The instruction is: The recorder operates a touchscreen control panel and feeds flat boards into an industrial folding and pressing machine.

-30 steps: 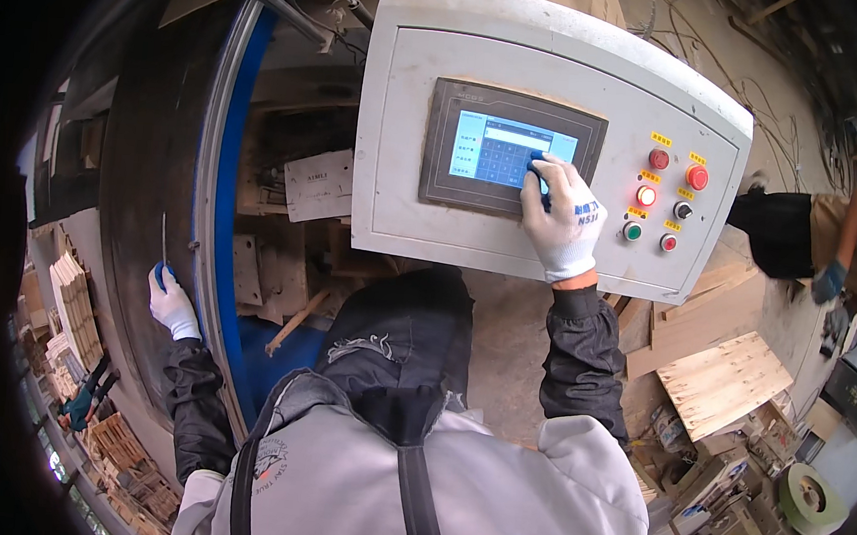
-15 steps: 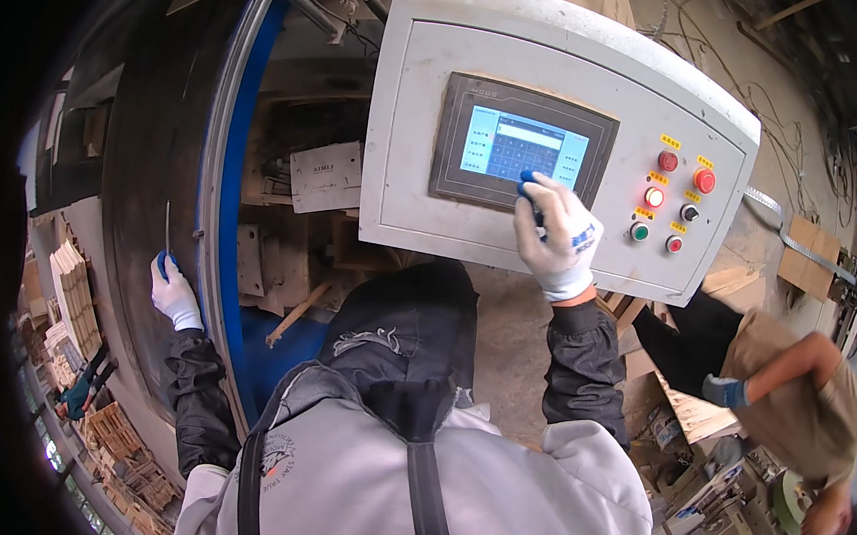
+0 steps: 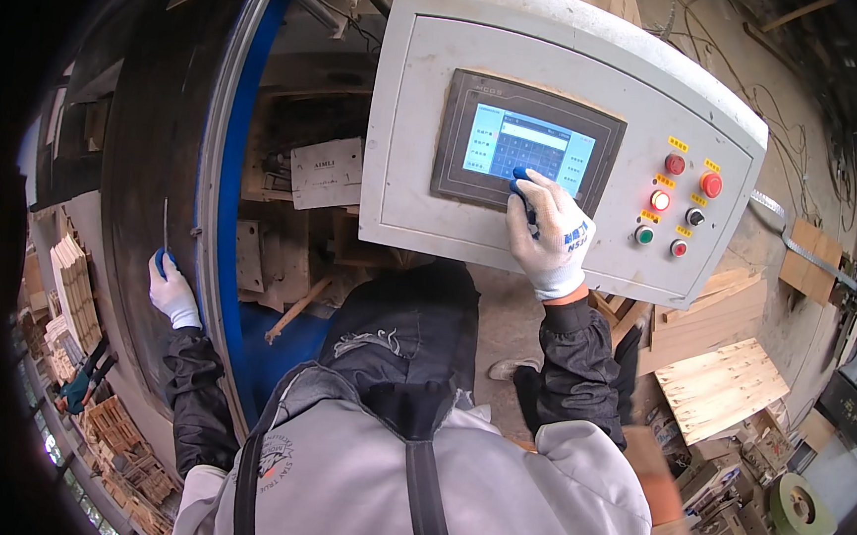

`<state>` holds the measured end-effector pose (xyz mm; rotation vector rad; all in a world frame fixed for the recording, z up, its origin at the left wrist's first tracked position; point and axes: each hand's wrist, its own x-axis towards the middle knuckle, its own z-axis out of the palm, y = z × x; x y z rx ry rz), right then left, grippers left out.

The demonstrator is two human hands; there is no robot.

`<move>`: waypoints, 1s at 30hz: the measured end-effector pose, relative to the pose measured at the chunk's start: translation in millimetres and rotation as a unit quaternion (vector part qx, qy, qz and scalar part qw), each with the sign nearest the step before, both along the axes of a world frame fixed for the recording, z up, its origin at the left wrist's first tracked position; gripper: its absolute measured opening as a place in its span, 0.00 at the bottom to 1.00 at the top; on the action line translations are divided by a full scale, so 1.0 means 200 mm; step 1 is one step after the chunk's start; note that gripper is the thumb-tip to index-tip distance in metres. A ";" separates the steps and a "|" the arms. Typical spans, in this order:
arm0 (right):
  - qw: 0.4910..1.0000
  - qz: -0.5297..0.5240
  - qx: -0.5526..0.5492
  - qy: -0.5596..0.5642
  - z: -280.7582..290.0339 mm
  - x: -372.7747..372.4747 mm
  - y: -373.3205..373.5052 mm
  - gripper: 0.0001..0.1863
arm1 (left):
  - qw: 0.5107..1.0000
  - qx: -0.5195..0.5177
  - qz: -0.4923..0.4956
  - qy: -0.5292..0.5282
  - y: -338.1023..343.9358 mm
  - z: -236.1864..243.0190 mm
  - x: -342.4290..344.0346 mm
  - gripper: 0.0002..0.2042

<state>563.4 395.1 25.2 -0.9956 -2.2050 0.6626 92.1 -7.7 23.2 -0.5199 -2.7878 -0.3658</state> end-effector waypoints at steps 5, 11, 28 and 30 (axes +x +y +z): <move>1.000 0.008 0.012 -0.007 0.00 -0.04 0.03 0.10 | 1.000 -0.007 -0.005 0.009 0.00 0.00 0.00 0.16; 0.998 0.021 0.046 -0.032 -0.02 -0.05 0.07 0.10 | 1.000 0.006 -0.002 -0.003 0.01 0.01 0.01 0.16; 0.997 0.040 0.055 -0.034 -0.01 0.04 -0.04 0.11 | 1.000 -0.006 0.004 0.003 -0.01 -0.01 -0.01 0.17; 0.998 0.029 0.037 -0.029 -0.01 0.05 -0.05 0.11 | 1.000 -0.009 0.007 0.001 -0.01 -0.01 -0.01 0.17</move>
